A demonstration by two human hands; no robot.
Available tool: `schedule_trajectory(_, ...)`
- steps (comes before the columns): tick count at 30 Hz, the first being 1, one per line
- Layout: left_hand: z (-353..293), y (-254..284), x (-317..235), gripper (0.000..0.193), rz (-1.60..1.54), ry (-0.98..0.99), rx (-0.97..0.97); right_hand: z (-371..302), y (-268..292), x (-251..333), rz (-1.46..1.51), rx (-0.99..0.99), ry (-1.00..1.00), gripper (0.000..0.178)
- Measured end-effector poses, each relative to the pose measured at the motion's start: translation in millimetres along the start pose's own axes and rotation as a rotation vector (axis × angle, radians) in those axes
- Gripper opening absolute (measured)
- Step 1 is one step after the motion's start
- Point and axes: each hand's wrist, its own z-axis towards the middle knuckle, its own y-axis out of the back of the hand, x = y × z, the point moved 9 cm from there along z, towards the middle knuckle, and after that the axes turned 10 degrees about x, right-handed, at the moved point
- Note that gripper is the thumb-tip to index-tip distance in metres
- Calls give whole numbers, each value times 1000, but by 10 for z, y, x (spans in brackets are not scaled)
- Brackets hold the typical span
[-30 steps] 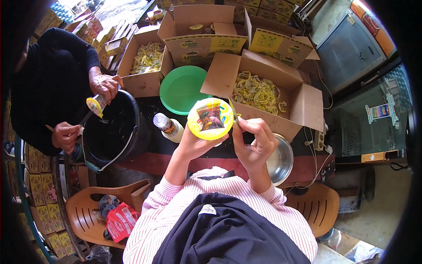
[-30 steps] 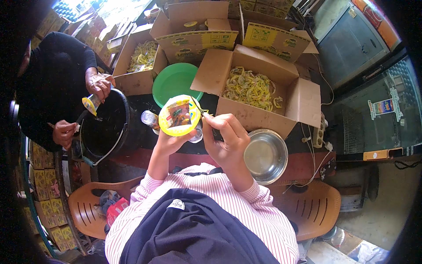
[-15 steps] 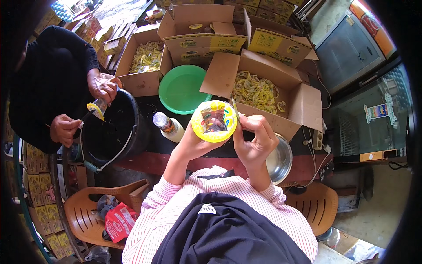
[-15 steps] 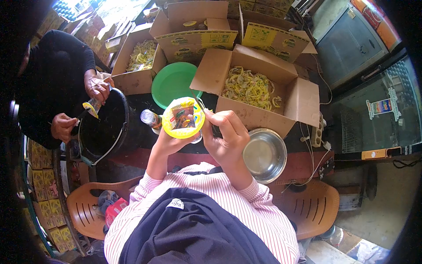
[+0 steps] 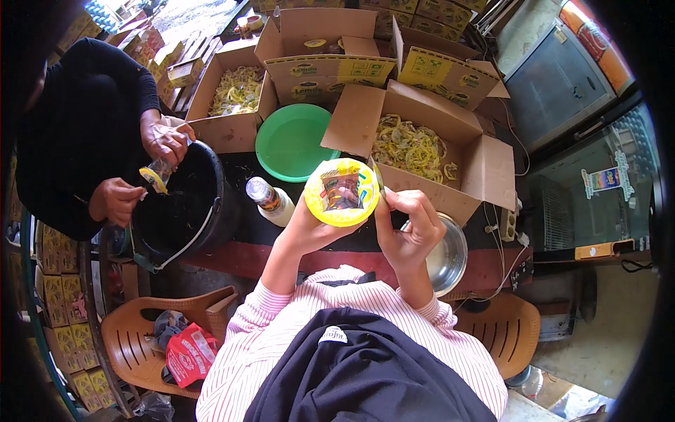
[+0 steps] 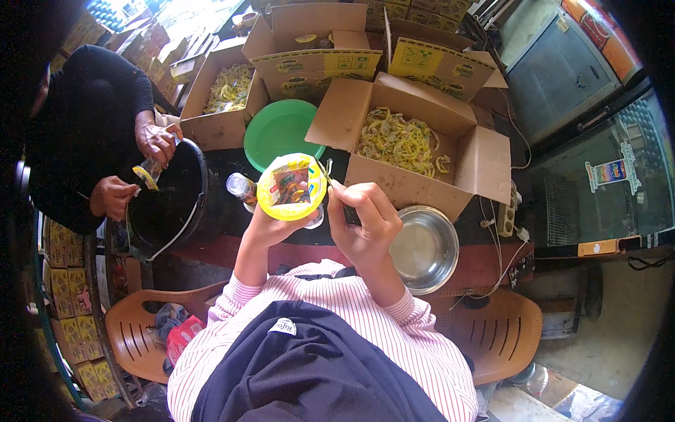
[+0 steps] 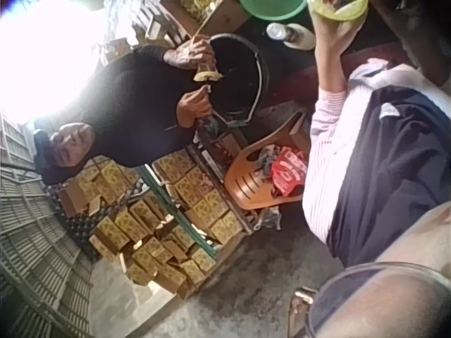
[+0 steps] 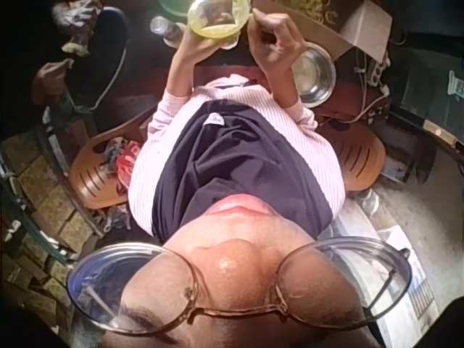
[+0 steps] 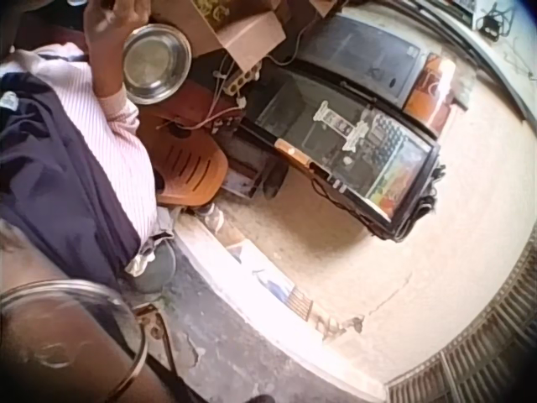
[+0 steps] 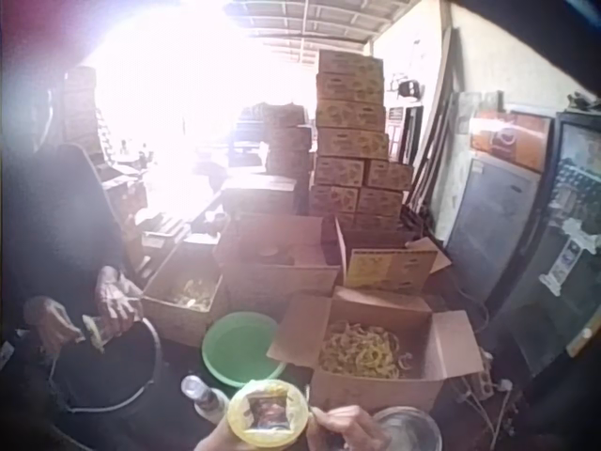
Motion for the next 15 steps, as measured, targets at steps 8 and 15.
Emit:
schedule_trajectory(8, -31, -51, 8, 64, -17, -21, 29, 16, 28, 11, 26, -33, -18, 21)
schedule_trajectory(15, -4, -102, -109, 62, 125, -65, 106, 30, 38, -48, 92, -17, -33, 22)
